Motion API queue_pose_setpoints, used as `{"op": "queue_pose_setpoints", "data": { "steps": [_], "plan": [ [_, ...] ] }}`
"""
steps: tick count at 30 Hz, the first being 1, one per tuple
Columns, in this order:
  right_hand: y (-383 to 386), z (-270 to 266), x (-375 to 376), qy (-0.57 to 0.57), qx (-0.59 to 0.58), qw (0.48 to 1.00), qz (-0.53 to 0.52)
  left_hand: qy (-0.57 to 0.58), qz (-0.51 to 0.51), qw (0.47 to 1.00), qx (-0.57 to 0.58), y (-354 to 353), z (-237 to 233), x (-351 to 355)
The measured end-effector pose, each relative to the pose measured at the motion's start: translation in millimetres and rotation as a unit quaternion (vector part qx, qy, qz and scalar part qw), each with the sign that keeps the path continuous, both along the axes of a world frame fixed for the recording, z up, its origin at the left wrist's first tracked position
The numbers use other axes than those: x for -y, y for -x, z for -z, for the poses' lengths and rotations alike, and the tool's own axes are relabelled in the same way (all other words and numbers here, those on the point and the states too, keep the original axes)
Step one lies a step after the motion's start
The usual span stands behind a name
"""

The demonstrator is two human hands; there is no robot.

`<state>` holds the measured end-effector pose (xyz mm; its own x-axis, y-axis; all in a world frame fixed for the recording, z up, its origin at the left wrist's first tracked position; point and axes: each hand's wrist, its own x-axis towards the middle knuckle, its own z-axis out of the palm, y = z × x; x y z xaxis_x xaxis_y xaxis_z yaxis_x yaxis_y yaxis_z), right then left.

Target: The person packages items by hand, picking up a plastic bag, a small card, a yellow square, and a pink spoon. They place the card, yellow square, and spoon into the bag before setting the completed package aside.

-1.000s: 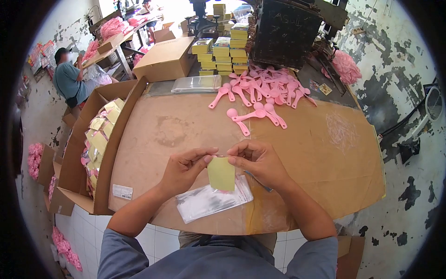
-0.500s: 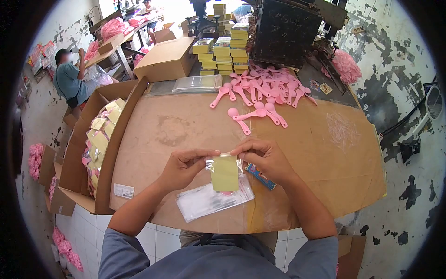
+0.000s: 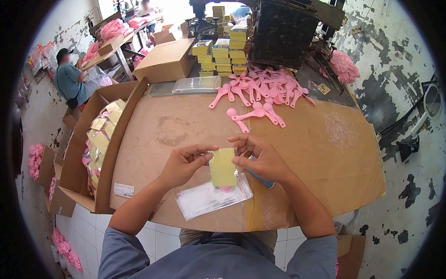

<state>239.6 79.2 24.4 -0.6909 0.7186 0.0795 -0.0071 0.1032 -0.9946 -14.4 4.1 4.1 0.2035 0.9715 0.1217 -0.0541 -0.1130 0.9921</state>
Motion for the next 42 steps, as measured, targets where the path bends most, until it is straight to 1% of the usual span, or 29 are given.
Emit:
{"op": "queue_pose_setpoints", "data": {
  "steps": [2,5,7,10,11,13,14,15,16,17,18,19,20,22,23,24,26,28,29,32,35,38,41,42],
  "plan": [
    [0,3,2,-0.036,0.018,0.998,-0.038,-0.011,-0.015,1.0,0.011,0,-2,0],
    [-2,11,-1,0.0,0.033,0.999,-0.042,-0.026,-0.033,0.998,0.057,-3,-6,1],
    [-1,4,0,0.006,0.026,0.999,-0.042,-0.039,-0.047,0.993,0.098,-13,-12,5],
    [-1,2,0,-0.003,-0.011,1.0,-0.021,0.017,0.056,0.998,0.013,1,2,0],
    [-2,3,-1,-0.009,-0.027,1.0,-0.011,0.029,0.045,0.999,-0.009,4,-3,0],
    [-9,-5,-6,-0.092,0.022,0.995,0.038,0.053,0.021,0.997,-0.053,14,-20,-1],
    [-14,-10,-10,-0.133,0.045,0.988,0.061,0.007,-0.07,0.997,0.027,22,-21,-5],
    [-21,-15,-13,-0.161,0.086,0.981,0.064,-0.04,-0.161,0.98,0.107,31,-20,-9],
    [-31,-21,-18,-0.189,0.125,0.972,0.068,-0.088,-0.248,0.947,0.184,40,-22,-13],
    [-39,-23,-22,-0.217,0.164,0.96,0.072,-0.137,-0.286,0.908,0.274,48,-36,-16],
    [-45,-21,-24,-0.227,0.192,0.952,0.075,-0.185,-0.318,0.858,0.359,53,-49,-18],
    [-51,-18,-24,-0.237,0.221,0.943,0.078,-0.178,-0.323,0.85,0.376,57,-45,-22],
    [-53,-16,-24,-0.248,0.25,0.932,0.08,-0.157,-0.317,0.89,0.287,57,-31,-26],
    [-55,-7,-21,-0.296,0.291,0.904,0.1,-0.106,-0.299,0.943,0.102,48,-1,-29],
    [-56,-4,-20,-0.32,0.311,0.888,0.11,-0.072,-0.238,0.968,-0.04,38,0,-24],
    [-58,-1,-19,-0.321,0.319,0.887,0.096,-0.035,-0.17,0.968,-0.18,26,-2,-16],
    [-63,2,-19,-0.321,0.334,0.883,0.076,-0.034,-0.045,0.942,-0.331,4,-9,1],
    [-64,2,-20,-0.236,0.322,0.915,0.058,-0.145,0.001,0.907,-0.395,-5,3,8],
    [-65,1,-21,-0.192,0.316,0.928,0.05,-0.2,0.024,0.884,-0.421,-9,9,8],
    [-64,-1,-22,-0.099,0.285,0.952,0.047,-0.197,0.022,0.903,-0.382,-9,20,5],
    [-62,-2,-23,-0.038,0.275,0.958,0.07,-0.022,0.021,0.953,-0.301,-8,9,5],
    [-66,4,-25,-0.11,0.275,0.949,0.108,0.012,0.005,0.969,-0.248,-9,5,5],
    [-66,4,-25,-0.094,0.277,0.947,0.131,0.021,0.006,0.973,-0.231,-8,9,5],
    [-65,4,-25,-0.109,0.279,0.945,0.133,0.027,0.01,0.973,-0.23,-8,9,5]
  ]
}}
